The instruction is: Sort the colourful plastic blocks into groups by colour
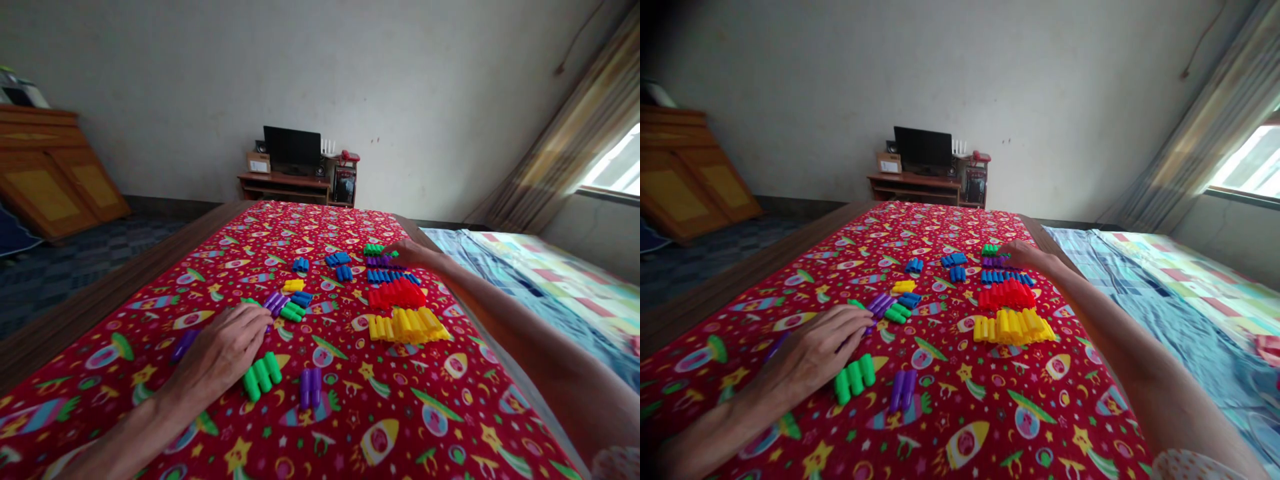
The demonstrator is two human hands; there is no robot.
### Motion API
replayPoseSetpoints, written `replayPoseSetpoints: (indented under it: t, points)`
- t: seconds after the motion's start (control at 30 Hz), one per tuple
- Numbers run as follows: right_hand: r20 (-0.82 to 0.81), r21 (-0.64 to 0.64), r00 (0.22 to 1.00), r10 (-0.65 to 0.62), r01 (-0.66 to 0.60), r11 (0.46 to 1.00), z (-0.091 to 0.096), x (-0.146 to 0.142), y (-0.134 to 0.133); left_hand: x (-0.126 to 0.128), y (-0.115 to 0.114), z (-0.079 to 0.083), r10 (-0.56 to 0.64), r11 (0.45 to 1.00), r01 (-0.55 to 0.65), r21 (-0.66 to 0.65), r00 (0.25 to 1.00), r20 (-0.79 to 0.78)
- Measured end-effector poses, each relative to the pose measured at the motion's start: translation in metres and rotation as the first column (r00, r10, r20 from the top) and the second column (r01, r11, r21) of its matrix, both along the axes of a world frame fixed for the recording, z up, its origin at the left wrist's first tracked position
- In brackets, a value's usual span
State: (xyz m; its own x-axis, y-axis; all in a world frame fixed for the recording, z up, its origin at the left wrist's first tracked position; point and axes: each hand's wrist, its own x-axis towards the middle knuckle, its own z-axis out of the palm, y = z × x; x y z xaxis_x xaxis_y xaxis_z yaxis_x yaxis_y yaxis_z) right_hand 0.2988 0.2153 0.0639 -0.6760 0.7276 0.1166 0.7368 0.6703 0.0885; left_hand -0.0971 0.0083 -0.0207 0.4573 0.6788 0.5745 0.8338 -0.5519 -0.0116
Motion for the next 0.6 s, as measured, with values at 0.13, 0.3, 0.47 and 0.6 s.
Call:
replayPoseSetpoints:
  t: [0.13, 0.3, 0.47, 0.6]
  points:
    - [-0.067, -0.014, 0.996, 0.060, -0.061, 0.998, 0.015, -0.020, -0.015, 0.000, 0.001, 0.001, 0.008, 1.000, -0.008, 0.027, 1.000, 0.000]
    - [-0.035, -0.119, 0.970, 0.242, -0.244, 0.962, 0.029, -0.079, -0.047, -0.003, 0.005, -0.003, 0.061, 0.998, -0.061, 0.022, 0.998, 0.035]
    - [0.193, -0.136, 0.950, 0.247, -0.224, 0.965, 0.017, -0.120, -0.056, -0.004, 0.005, -0.005, 0.054, 0.998, -0.054, 0.024, 0.999, -0.005]
    - [0.310, -0.132, 0.925, 0.219, -0.186, 0.974, 0.004, -0.125, -0.053, -0.001, 0.001, 0.000, 0.054, 0.995, -0.049, 0.081, 0.997, -0.058]
